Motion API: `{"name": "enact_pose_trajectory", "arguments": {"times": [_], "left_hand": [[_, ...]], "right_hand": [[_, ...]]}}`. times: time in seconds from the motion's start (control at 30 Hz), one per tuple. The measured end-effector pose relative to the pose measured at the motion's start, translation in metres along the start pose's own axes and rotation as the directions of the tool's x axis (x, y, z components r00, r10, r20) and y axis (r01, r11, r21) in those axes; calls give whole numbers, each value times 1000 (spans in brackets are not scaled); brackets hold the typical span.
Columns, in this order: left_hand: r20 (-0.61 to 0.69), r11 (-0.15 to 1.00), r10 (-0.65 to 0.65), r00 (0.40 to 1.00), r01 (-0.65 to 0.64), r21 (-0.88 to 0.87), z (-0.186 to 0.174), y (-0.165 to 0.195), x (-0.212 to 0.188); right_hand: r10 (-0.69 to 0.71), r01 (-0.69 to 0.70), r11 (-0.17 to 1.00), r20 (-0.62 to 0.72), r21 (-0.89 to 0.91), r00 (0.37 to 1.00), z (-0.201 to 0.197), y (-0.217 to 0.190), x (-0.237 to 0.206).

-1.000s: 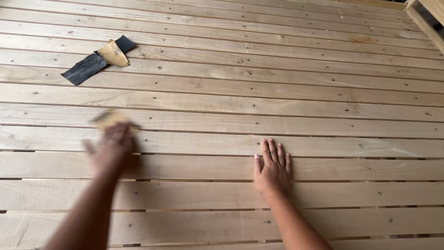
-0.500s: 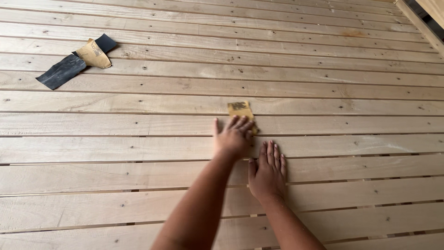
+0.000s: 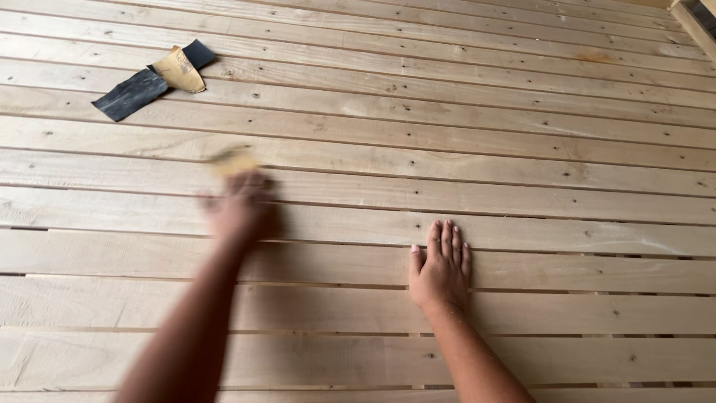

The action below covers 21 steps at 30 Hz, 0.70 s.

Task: The person sands the slatted wooden surface of a large furniture frame by hand, rubbing a folded piece of sandpaper back and forth across the boards. They work over different sections of the panel, steadying the frame with their other hand, and finally rest both hands on the sanded surface.

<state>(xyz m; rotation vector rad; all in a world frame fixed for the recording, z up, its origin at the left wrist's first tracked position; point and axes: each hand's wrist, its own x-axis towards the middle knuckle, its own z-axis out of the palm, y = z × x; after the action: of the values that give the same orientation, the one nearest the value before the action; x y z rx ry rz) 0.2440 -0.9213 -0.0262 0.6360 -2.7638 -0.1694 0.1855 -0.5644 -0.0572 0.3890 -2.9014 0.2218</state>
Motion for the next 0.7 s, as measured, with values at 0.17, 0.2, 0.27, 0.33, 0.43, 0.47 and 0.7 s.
{"name": "enact_pose_trajectory", "arguments": {"times": [0.17, 0.2, 0.27, 0.33, 0.43, 0.47, 0.7], "left_hand": [[274, 931, 288, 918, -200, -307, 23, 167, -48], [268, 920, 342, 901, -264, -289, 21, 172, -59], [301, 922, 345, 889, -261, -287, 11, 145, -79], [324, 943, 291, 900, -212, -256, -5, 90, -89], [255, 988, 25, 967, 15, -151, -43, -36, -102], [221, 997, -62, 973, 72, -41, -58, -79, -106], [293, 885, -447, 845, 369, 285, -123, -234, -157]], "right_hand": [[-18, 18, 1000, -25, -5, 1000, 6, 6, 1], [-23, 23, 1000, -27, -2, 999, 7, 7, 2], [-28, 29, 999, -24, 14, 999, 7, 9, 2], [-40, 40, 999, -17, 30, 999, 6, 10, 0], [-63, 63, 998, 7, 31, 998, 0, 6, -3], [-58, 58, 998, 24, 9, 998, -2, 3, -5], [-99, 100, 995, 41, -22, 994, -18, -14, -41]]}}
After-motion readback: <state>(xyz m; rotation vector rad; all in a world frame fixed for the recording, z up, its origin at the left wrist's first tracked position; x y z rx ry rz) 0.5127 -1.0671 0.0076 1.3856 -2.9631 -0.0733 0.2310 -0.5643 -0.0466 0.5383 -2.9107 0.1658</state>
